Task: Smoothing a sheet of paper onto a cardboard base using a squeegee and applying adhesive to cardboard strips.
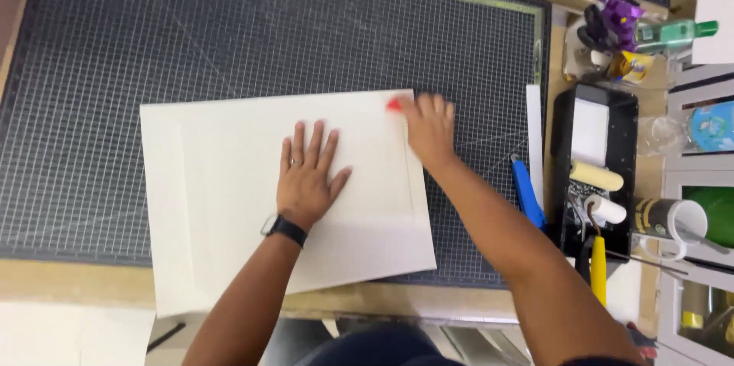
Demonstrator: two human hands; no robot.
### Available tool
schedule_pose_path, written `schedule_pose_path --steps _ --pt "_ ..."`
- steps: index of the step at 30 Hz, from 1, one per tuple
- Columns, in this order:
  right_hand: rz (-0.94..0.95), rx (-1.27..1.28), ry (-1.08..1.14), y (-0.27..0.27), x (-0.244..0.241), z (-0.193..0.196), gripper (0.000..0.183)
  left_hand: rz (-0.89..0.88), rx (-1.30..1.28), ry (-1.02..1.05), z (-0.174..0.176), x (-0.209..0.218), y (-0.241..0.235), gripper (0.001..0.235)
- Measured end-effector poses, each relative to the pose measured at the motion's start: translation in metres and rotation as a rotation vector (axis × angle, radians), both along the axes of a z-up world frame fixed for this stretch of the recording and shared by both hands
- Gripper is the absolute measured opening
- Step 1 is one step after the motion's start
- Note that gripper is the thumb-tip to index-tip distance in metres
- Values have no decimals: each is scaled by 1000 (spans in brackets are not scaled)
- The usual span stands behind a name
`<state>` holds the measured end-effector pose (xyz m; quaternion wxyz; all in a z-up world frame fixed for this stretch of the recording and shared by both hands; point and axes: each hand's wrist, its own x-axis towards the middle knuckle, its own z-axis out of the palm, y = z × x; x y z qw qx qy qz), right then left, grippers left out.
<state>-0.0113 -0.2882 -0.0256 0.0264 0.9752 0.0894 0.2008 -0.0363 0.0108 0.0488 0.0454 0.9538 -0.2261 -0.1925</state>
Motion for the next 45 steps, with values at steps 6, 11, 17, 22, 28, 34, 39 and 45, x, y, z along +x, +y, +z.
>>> schedule_pose_path --steps 6,11,17,22,28,34,39,45 --pt "6 133 53 21 -13 26 29 -3 4 -35 -4 -1 1 75" --pt "192 65 -49 39 -18 20 25 15 13 -68 -4 4 0 76" --pt "-8 41 128 45 54 21 33 28 -6 -62 -7 -3 0 75" --pt "201 64 99 68 14 6 29 44 -60 -63 -12 -2 2 75" --pt "128 70 51 84 50 20 26 32 -95 -147 -22 -3 3 73" --pt "211 56 2 93 45 26 24 18 -150 -175 -29 -7 2 74" --pt "229 60 67 105 38 21 28 32 -228 -236 -33 -4 5 74" --pt "200 56 44 124 43 25 23 44 -244 -230 -44 -5 4 72"
